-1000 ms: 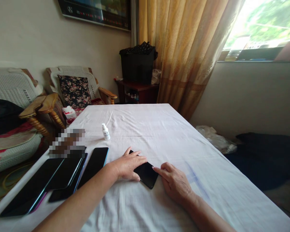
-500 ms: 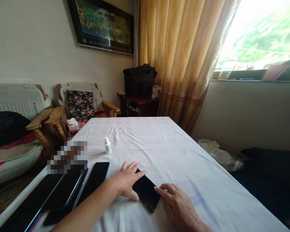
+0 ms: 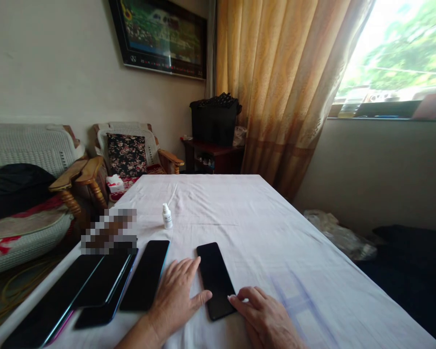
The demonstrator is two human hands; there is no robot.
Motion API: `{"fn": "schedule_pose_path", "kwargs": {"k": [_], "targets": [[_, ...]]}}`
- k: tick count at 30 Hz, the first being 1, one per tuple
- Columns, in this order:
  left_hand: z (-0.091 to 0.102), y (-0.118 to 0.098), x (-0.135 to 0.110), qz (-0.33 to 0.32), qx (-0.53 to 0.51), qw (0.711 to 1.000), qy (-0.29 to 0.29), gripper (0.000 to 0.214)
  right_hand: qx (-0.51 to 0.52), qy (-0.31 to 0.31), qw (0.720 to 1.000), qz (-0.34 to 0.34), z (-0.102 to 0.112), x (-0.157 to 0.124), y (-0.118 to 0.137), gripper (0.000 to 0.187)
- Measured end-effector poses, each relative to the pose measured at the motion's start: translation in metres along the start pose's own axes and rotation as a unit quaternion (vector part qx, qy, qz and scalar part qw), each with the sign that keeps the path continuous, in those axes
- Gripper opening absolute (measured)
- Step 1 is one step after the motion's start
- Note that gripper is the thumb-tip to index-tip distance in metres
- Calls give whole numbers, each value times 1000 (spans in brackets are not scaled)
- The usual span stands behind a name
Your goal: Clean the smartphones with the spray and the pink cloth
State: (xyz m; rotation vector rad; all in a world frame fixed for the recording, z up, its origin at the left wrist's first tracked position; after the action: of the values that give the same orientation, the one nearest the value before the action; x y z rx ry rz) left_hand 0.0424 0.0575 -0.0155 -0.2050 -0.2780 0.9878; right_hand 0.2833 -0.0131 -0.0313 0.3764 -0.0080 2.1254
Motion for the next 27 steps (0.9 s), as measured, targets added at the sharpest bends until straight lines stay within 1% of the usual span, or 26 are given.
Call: {"fn": "schedule_pose_path", "kwargs": {"k": [3, 6, 9, 12, 14, 16, 18, 20, 22, 24, 27], "targets": [[-3, -1, 6, -22, -26, 999, 21, 85, -11, -13, 999, 27, -10, 3, 4, 50], [-3, -4, 11, -65, -55, 994, 66, 97, -22, -26, 999, 30, -15, 5, 7, 46], [0, -6, 15, -90, -71, 986, 120, 113, -12, -25, 999, 19, -12, 5, 10, 45], [3, -9, 15, -74, -72, 983, 152, 121, 5, -13, 1000, 11, -3, 5, 13, 46], [4, -12, 13, -48, -68, 986, 147, 117, 18, -5, 1000, 0, 3, 5, 16, 47], [5, -15, 10, -27, -66, 989, 127, 108, 32, 9, 999, -8, 8, 5, 16, 49], [5, -17, 8, -23, -75, 992, 100, 99, 36, 28, 999, -14, 9, 6, 15, 50], [5, -17, 9, -25, -86, 993, 81, 94, 37, 30, 998, -33, 9, 6, 12, 51], [5, -14, 11, -28, -98, 991, 82, 91, 30, 22, 998, -55, 8, 6, 9, 53], [5, -11, 13, -33, -108, 989, 94, 91, 22, 16, 997, -65, 8, 6, 7, 54], [9, -8, 15, -45, -123, 985, 109, 91, 21, 21, 998, -48, 10, 6, 9, 53]]}}
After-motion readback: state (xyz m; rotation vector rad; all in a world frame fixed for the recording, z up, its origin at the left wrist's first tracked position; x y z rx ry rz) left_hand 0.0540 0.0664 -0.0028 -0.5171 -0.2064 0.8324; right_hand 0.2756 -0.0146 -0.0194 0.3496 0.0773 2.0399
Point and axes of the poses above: each hand's wrist, its own x-axis towards the middle knuckle, its own z-axis out of the back of the hand, y = z × x, the point moved 1 cm from there along x, towards the middle knuckle, and after that the axes turned 4 degrees about -x, right-handed, at the moved point
